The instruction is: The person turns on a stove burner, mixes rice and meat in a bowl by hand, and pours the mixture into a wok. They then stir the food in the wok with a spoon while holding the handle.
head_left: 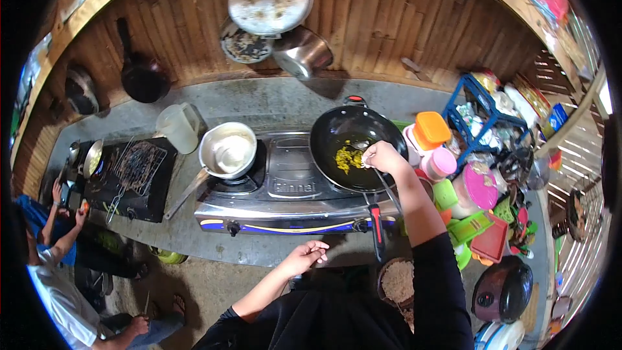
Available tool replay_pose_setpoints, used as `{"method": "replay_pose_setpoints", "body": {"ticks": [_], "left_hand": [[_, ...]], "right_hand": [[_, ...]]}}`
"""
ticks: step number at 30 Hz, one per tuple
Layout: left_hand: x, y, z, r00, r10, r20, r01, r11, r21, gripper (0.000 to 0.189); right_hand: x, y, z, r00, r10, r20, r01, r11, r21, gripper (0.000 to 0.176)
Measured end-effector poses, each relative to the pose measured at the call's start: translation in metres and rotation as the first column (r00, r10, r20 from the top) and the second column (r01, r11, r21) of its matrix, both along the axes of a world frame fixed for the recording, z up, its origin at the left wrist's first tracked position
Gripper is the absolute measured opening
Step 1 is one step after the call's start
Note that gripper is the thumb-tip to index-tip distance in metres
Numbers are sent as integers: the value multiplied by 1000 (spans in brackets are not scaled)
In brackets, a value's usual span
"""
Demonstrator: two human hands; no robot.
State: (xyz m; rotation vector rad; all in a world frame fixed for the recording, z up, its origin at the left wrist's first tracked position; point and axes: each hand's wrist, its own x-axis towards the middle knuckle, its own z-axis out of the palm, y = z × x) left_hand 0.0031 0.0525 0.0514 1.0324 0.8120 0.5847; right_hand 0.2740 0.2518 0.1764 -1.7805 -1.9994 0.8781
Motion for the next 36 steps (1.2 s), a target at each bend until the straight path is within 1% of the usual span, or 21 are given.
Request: {"method": "replay_pose_setpoints", "body": {"ticks": [2,4,8,10,12,13,16,17,20,21,22,23,25,27,28,30,31,32,33,34,36], "left_hand": [[-12,4,-3,1000,17,-22,-17,999,32,24],[-21,7,-2,999,47,-22,-46,997,55,24],[-31,15,4,998,62,-27,-61,996,61,24],[-34,20,4,999,35,3,-35,997,71,23],[-35,25,4,999,29,16,-31,996,79,22],[-34,28,4,999,28,28,-30,996,88,21],[-33,35,8,1000,-2,25,-1,994,112,21],[-31,37,8,1000,-9,28,6,993,114,21],[-28,40,8,999,-27,-19,29,994,102,21],[-26,41,8,999,-32,0,32,993,111,21],[-26,42,9,999,-36,19,33,992,121,21],[-26,42,9,1000,-24,11,23,991,132,21],[-31,42,12,1000,-15,15,13,991,135,20],[-35,42,10,1000,-14,10,13,991,131,21],[-38,41,6,1000,-15,15,13,991,132,21],[-42,39,-5,1000,-20,16,19,993,114,21],[-41,38,-9,1000,-22,8,21,993,116,21],[-40,35,-12,1000,-27,12,25,993,118,21],[-38,33,-12,999,-44,2,43,994,96,21],[-36,33,-11,998,-60,-8,61,995,74,21],[-30,28,-8,997,-71,-31,73,995,65,21]], "right_hand": [[-19,17,-8,998,-8,56,8,1000,10,8],[-24,35,-29,972,-29,233,-13,984,176,9],[-29,54,-48,938,-97,332,46,986,158,14],[-32,51,-46,945,-131,300,71,977,202,15],[-28,50,-46,978,-14,208,-40,966,255,15],[-27,50,-49,967,13,253,-104,931,350,16],[-21,48,-60,986,2,165,-76,895,441,19],[-18,50,-64,988,9,153,-79,884,461,16],[-20,31,-36,974,4,226,-105,894,437,19],[-23,14,-15,955,-84,285,-34,922,387,29],[-15,5,-11,930,-133,344,8,939,344,33],[8,3,-25,897,22,442,-200,911,360,37],[14,-53,1,975,-165,150,137,974,182,40],[13,-102,26,960,-157,232,158,987,13,42],[21,-118,12,959,-158,237,159,987,15,42],[40,-140,-26,993,-41,114,2,947,321,47],[42,-141,-37,992,-45,118,5,947,321,47],[43,-141,-49,993,-98,71,68,938,341,46],[39,-141,-49,989,-148,22,130,924,359,46],[36,-141,-47,988,-151,24,132,923,363,46],[31,-142,-38,963,-264,52,240,931,275,41]]}}
